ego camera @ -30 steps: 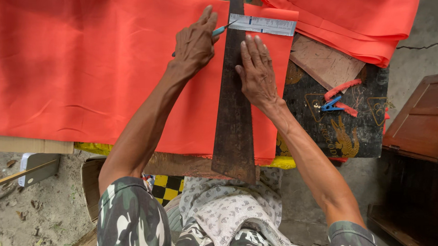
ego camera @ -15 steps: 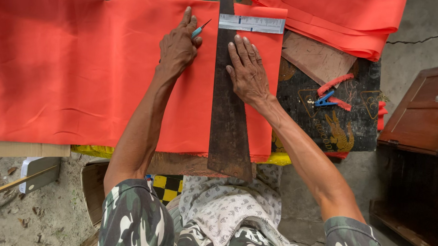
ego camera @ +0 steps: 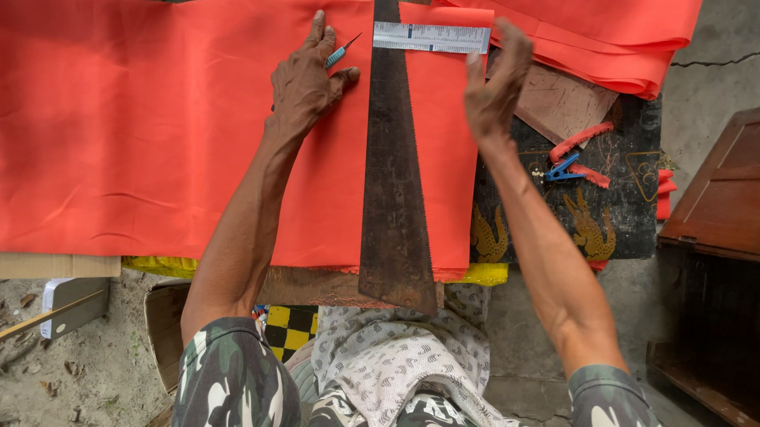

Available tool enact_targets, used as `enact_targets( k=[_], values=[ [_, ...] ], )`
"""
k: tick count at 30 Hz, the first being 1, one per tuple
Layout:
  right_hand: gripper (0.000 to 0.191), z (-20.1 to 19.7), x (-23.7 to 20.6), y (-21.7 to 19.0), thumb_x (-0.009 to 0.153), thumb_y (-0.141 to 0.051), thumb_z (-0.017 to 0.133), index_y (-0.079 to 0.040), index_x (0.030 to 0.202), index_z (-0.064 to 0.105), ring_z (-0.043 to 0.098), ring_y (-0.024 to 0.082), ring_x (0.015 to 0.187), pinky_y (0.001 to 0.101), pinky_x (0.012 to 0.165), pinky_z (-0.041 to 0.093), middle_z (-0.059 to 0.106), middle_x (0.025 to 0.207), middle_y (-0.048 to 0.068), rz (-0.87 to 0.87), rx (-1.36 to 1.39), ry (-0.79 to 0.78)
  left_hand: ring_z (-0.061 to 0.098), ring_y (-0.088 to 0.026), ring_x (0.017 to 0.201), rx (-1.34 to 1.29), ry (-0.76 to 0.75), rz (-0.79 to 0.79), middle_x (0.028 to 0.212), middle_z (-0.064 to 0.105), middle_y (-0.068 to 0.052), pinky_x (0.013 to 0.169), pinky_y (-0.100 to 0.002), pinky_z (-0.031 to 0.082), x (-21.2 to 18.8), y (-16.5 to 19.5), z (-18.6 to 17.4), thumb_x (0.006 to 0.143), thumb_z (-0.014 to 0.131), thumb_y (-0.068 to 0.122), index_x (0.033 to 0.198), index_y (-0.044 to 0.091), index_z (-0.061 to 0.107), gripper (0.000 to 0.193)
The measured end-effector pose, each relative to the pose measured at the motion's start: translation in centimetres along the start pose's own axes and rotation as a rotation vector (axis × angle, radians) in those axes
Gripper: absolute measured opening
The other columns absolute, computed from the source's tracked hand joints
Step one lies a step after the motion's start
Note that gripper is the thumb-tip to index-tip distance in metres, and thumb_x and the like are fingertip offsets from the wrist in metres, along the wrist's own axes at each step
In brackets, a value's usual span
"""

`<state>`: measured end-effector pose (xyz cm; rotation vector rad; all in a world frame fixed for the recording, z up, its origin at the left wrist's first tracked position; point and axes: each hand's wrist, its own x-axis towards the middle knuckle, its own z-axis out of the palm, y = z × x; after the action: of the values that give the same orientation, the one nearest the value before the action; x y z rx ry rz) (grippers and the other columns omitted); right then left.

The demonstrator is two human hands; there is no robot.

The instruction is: The person lays a long metal straightedge across orange fabric, positions a ruler, and marks measurement lines on the fabric with a marking pen, repeating the measure-and-mark cycle at different spots. They then fold the marked fabric and stack it with other folded pieces.

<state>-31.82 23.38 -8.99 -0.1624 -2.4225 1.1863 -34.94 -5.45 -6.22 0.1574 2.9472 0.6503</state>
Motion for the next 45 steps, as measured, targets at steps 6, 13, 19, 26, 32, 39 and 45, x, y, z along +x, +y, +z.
enact_targets(
  k=[6, 13, 19, 26, 32, 39, 45],
  values=[
    [0.065, -1.2, 4.3, 2.2, 0.098, -0.015, 0.075, 0.001, 0.146, 0.035, 0.070, 0.019, 0.093, 0.0349, 0.082, 0.061, 0.069, 0.098, 0.013, 0.134, 0.450, -0.247, 0.065, -0.028, 0.116, -0.018, 0.007, -0.025, 0.164, 0.029, 0.002, 0.091, -0.042, 0.054, 0.0, 0.4, 0.3, 0.086, 0.081, 0.040, 0.150, 0.008, 0.049, 0.078],
    [0.052, -0.9, 5.0, 3.0, 0.099, -0.003, 0.068, 0.002, 0.145, 0.044, 0.077, 0.013, 0.085, 0.0297, 0.084, 0.065, 0.075, 0.085, 0.003, 0.126, 0.439, -0.246, 0.063, -0.027, 0.123, -0.066, 0.087, 0.065, 0.163, 0.034, 0.000, 0.093, -0.041, 0.054, 0.6, 0.0, 0.4, 0.089, 0.082, 0.036, 0.146, 0.005, 0.053, 0.071],
    [0.050, -0.8, 4.9, 2.9, 0.103, -0.004, 0.072, 0.002, 0.146, 0.047, 0.074, 0.013, 0.085, 0.0296, 0.084, 0.065, 0.072, 0.085, 0.005, 0.044, 0.452, -0.253, 0.068, -0.033, 0.091, -0.046, 0.229, 0.038, 0.136, 0.056, -0.014, 0.067, -0.049, 0.052, 1.8, 1.8, 0.0, 0.094, 0.079, 0.023, 0.091, -0.001, 0.062, 0.030],
    [0.063, -1.3, 4.4, 2.3, 0.094, -0.001, 0.076, 0.002, 0.147, 0.041, 0.072, 0.012, 0.081, 0.0281, 0.076, 0.063, 0.072, 0.088, 0.005, 0.095, 0.454, -0.313, 0.059, -0.027, 0.064, -0.166, 0.375, 0.108, 0.082, 0.057, -0.010, 0.051, -0.047, 0.045, 3.9, 4.3, 0.7, 0.088, 0.086, 0.026, 0.076, 0.004, 0.057, 0.038],
    [0.056, -1.0, 4.5, 2.6, 0.098, 0.001, 0.070, 0.002, 0.147, 0.044, 0.075, 0.013, 0.085, 0.0277, 0.081, 0.063, 0.074, 0.089, 0.006, 0.135, 0.507, -0.300, 0.060, -0.025, 0.064, -0.166, 0.329, 0.061, 0.083, 0.058, -0.009, 0.050, -0.045, 0.046, 4.3, 4.5, 0.9, 0.082, 0.089, 0.029, 0.075, 0.006, 0.059, 0.039],
    [0.055, -0.8, 4.3, 2.6, 0.100, -0.001, 0.070, -0.002, 0.146, 0.040, 0.077, 0.016, 0.094, 0.0290, 0.086, 0.065, 0.076, 0.092, 0.006, 0.111, 0.527, -0.278, 0.061, -0.025, 0.065, -0.176, 0.325, 0.054, 0.084, 0.058, -0.009, 0.050, -0.045, 0.047, 4.2, 4.3, 0.8, 0.081, 0.090, 0.030, 0.076, 0.006, 0.060, 0.039],
    [0.046, -1.1, 4.4, 1.4, 0.098, -0.008, 0.079, -0.011, 0.126, 0.043, 0.076, 0.016, 0.096, 0.0285, 0.079, 0.065, 0.062, 0.110, 0.009, -0.024, 0.387, -0.286, 0.063, -0.028, 0.068, -0.180, 0.317, 0.044, 0.085, 0.059, -0.010, 0.051, -0.046, 0.047, 3.9, 4.4, 0.3, 0.081, 0.089, 0.031, 0.078, 0.004, 0.062, 0.038]
  ],
)
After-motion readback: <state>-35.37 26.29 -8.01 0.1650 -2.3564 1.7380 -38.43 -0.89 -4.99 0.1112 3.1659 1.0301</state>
